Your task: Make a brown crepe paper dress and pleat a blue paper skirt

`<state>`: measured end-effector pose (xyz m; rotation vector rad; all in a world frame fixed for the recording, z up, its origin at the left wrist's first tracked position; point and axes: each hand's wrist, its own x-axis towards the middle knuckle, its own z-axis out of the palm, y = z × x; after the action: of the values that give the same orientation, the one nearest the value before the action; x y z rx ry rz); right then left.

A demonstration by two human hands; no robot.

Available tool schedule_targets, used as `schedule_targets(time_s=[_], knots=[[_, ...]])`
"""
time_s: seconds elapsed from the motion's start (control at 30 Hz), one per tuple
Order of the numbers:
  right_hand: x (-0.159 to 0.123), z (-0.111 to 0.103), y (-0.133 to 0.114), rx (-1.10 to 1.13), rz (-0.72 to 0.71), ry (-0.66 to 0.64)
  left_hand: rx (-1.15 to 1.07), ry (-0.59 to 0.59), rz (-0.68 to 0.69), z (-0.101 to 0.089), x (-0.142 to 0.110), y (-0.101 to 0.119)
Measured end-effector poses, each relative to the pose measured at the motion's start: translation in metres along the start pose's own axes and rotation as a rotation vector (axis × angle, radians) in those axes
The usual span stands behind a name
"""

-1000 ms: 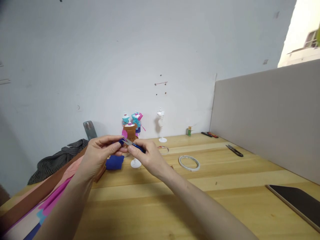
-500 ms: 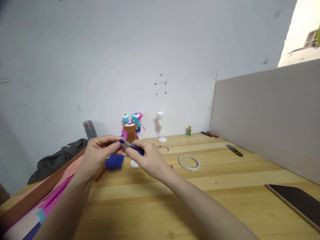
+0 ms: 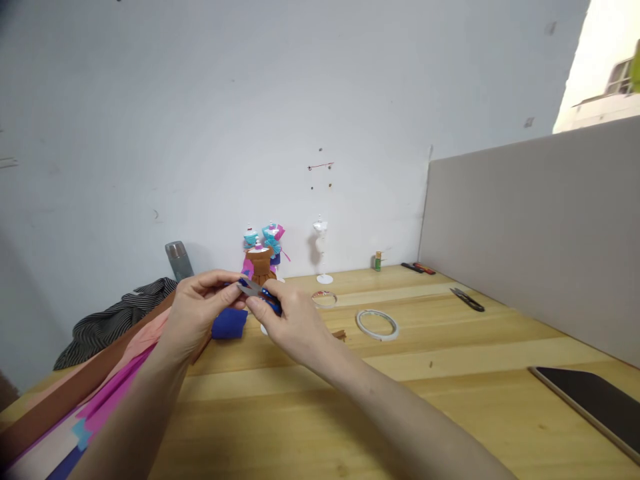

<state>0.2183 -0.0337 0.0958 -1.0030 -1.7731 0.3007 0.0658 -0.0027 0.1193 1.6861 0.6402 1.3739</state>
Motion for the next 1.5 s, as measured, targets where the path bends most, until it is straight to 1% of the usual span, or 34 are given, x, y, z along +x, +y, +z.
schedule_targets(time_s=[0.13,0.23,0.5,0.67,0.87,1.07,1.27,1.5], knots=[[-0.001,0.000,-0.002,-0.029,-0.002,0.022,0.007,0.012,0.014,0.003,0.000,0.000],[-0.001,0.001,-0.001,-0.041,-0.001,0.012,0.032,0.019,0.046,0.005,-0.001,0.001],[-0.001,0.002,0.000,0.019,0.014,-0.007,0.104,0.046,0.134,0.008,-0.001,-0.005],[0.000,0.001,0.000,0.034,0.006,-0.009,0.097,0.058,0.154,0.009,-0.001,-0.008],[0.000,0.002,0.002,0.064,-0.009,-0.010,0.065,0.064,0.133,0.010,-0.001,-0.008],[0.001,0.000,0.000,0.207,0.023,-0.066,0.024,0.017,0.104,0.014,-0.001,-0.009],[0.002,-0.001,0.000,0.259,0.056,-0.108,0.028,-0.004,0.078,0.011,-0.002,-0.007],[0.004,-0.003,0.001,0.397,0.013,-0.164,0.046,-0.010,0.044,0.011,-0.001,-0.005]])
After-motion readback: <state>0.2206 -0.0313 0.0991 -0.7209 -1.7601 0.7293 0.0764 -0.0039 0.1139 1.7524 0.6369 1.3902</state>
